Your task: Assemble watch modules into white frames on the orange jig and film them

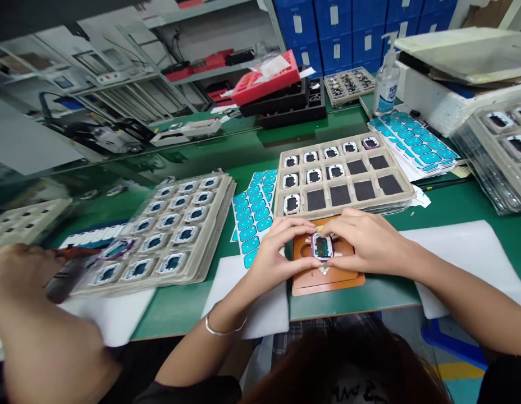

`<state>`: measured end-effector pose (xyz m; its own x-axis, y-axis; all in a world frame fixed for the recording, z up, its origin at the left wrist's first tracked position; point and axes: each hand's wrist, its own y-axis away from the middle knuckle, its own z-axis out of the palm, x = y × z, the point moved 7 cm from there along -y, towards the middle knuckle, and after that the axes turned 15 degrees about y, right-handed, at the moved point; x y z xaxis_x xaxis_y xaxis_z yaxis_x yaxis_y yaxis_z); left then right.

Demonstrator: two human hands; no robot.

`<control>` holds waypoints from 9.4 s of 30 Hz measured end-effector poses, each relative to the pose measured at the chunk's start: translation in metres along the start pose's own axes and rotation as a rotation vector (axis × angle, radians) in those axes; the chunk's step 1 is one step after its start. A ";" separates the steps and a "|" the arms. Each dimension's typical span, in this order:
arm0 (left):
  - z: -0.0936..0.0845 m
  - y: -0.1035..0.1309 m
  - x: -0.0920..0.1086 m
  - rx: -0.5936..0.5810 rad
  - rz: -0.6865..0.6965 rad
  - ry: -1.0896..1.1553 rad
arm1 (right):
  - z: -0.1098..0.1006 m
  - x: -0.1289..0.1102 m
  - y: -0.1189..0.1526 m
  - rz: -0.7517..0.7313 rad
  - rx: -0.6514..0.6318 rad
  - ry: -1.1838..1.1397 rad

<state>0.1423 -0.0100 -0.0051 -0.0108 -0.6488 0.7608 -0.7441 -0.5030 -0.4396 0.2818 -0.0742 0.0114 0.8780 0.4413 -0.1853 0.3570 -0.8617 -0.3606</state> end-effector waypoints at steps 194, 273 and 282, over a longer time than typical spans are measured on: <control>-0.017 -0.007 0.007 0.023 0.124 -0.084 | -0.016 0.026 -0.003 0.090 0.035 0.060; -0.092 0.003 -0.094 -0.049 -0.648 -0.719 | 0.014 0.002 0.003 0.229 -0.173 -1.099; -0.099 0.015 -0.103 -0.127 -0.871 -0.603 | 0.016 0.001 0.002 0.221 -0.260 -1.069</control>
<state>0.0662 0.1058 -0.0434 0.8649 -0.2873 0.4117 -0.4006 -0.8891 0.2213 0.2785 -0.0715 -0.0037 0.2497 0.1527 -0.9562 0.3926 -0.9187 -0.0442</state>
